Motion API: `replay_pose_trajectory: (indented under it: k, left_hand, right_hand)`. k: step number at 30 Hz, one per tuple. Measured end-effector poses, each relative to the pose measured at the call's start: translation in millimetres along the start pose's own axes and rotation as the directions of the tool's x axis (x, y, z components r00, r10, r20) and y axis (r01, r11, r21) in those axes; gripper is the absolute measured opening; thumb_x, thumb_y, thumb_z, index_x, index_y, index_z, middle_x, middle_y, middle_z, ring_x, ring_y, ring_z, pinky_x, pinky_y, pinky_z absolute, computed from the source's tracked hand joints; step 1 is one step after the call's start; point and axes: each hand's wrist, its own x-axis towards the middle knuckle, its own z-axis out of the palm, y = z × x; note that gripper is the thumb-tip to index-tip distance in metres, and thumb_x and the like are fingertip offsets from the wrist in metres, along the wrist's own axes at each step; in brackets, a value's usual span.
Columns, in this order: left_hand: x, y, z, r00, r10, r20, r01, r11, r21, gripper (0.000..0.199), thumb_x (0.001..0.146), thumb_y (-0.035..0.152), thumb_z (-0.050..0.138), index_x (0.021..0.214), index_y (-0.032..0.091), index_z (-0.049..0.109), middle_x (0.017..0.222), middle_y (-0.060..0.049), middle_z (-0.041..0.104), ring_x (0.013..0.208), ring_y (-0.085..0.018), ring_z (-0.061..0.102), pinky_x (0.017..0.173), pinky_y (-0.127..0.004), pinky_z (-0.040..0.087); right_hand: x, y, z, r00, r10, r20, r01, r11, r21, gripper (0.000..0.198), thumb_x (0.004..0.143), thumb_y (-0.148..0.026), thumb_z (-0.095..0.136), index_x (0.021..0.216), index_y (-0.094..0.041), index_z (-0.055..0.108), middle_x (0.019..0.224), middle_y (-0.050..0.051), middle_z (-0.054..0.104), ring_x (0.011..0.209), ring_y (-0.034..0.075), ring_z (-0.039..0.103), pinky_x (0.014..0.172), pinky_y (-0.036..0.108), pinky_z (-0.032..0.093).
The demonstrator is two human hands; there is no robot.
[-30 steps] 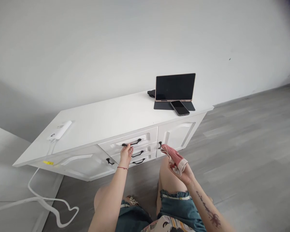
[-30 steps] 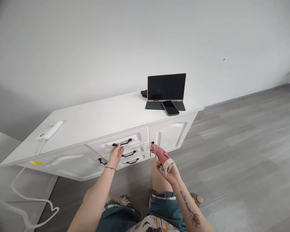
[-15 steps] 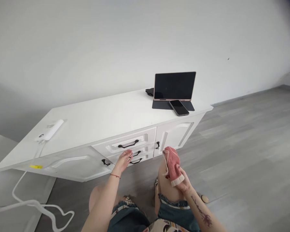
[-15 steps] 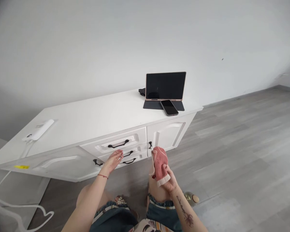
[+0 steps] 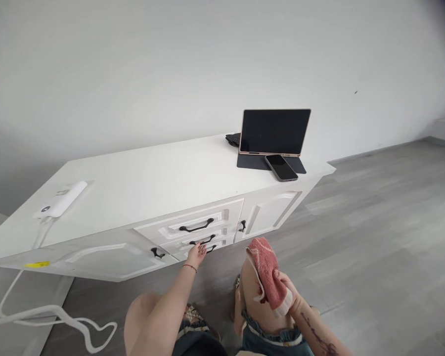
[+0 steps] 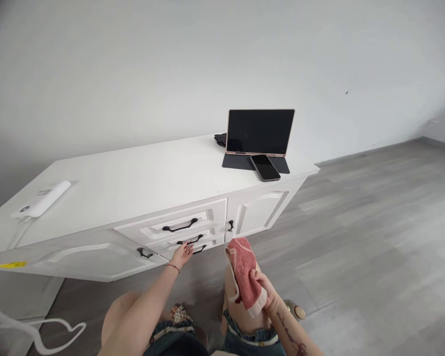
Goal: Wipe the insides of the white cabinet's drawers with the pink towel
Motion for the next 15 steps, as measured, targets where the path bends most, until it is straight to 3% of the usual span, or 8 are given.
replay_pose_trajectory:
  k: [5, 9, 13, 15]
  left_hand:
    - [3.6, -2.1, -7.2, 1.000, 0.013, -0.014, -0.013, 1.000, 0.003, 0.015, 0.090, 0.016, 0.051, 0.075, 0.017, 0.050, 0.076, 0.002, 0.055, 0.069, -0.010, 0.061, 0.086, -0.038, 0.046]
    - [-4.9, -14.6, -16.4, 1.000, 0.008, -0.028, -0.007, 1.000, 0.012, 0.015, 0.088, 0.014, 0.052, 0.074, 0.017, 0.049, 0.080, -0.001, 0.056, 0.078, -0.014, 0.062, 0.089, -0.044, 0.042]
    - [-19.7, -34.5, -31.4, 1.000, 0.019, -0.014, -0.019, 1.000, 0.009, 0.013, 0.084, 0.018, 0.058, 0.075, 0.018, 0.049, 0.092, -0.005, 0.061, 0.090, -0.021, 0.063, 0.085, -0.046, 0.043]
    - [-27.2, -45.3, -39.0, 0.999, 0.029, -0.017, -0.029, 1.000, 0.006, 0.015, 0.084, 0.020, 0.058, 0.075, 0.019, 0.047, 0.097, -0.006, 0.061, 0.094, -0.023, 0.063, 0.082, -0.046, 0.043]
  right_hand:
    - [7.0, -1.1, -11.8, 0.981, -0.028, 0.190, 0.037, 0.998, -0.043, 0.015, 0.067, -0.025, 0.056, 0.077, -0.019, 0.065, 0.080, 0.013, 0.073, 0.075, 0.028, 0.070, 0.074, 0.050, 0.054]
    - [11.9, -3.2, -17.9, 0.943, -0.084, 0.323, 0.109, 0.992, -0.062, 0.021, 0.062, -0.032, 0.069, 0.078, -0.017, 0.068, 0.077, 0.009, 0.074, 0.069, 0.028, 0.070, 0.066, 0.044, 0.057]
    - [3.9, -4.8, -16.7, 0.935, -0.100, 0.340, 0.151, 0.980, -0.128, 0.014, 0.064, -0.030, 0.070, 0.073, -0.019, 0.067, 0.075, 0.008, 0.074, 0.069, 0.027, 0.070, 0.070, 0.043, 0.056]
    - [-2.8, -5.4, -16.8, 0.926, -0.160, 0.341, 0.230, 0.958, -0.173, 0.010, 0.063, -0.027, 0.068, 0.070, -0.020, 0.066, 0.073, 0.007, 0.074, 0.067, 0.025, 0.070, 0.069, 0.043, 0.055]
